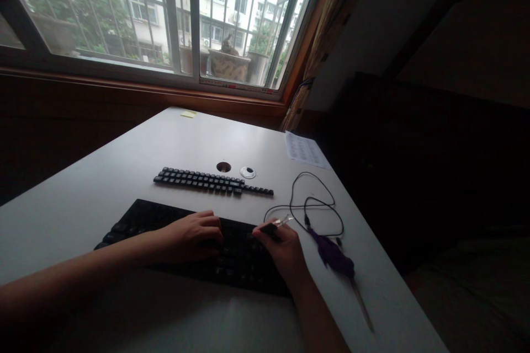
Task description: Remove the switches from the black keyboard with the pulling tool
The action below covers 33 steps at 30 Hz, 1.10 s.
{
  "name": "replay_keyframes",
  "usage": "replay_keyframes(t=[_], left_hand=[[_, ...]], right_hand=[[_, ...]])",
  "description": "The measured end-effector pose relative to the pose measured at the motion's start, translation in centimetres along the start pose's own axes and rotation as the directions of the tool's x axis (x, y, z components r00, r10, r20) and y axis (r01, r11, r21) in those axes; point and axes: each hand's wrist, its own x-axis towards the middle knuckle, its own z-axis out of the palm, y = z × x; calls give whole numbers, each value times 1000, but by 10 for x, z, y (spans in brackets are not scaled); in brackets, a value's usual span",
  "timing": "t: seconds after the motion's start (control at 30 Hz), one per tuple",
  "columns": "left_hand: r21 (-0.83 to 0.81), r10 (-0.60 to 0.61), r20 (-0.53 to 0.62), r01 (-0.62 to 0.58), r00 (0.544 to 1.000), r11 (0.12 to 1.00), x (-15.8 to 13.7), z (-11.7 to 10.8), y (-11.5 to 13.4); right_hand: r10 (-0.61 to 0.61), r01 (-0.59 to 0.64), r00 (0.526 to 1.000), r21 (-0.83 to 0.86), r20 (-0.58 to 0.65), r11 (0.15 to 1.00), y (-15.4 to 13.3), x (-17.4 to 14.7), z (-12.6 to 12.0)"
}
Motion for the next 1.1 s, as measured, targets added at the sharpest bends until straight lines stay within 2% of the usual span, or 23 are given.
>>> replay_keyframes(t=[0.13,0.37,0.6,0.83,1.1], left_hand=[[-57,-36,-12,35,999,998,0,1,-3],[-253,-153,-43,137,987,958,0,-1,-8],[-564,-215,27,192,976,803,1,-10,-9],[-635,-211,73,209,975,744,2,-11,-8],[-751,-219,139,246,966,613,-1,-11,-11]], right_hand=[[-31,27,999,104,34,994,-8,0,4],[-78,69,994,118,80,991,-25,-1,25],[-108,99,992,129,69,987,-27,-4,40],[-190,181,980,132,63,975,-31,-6,45],[-255,245,965,121,68,962,-33,-8,47]])
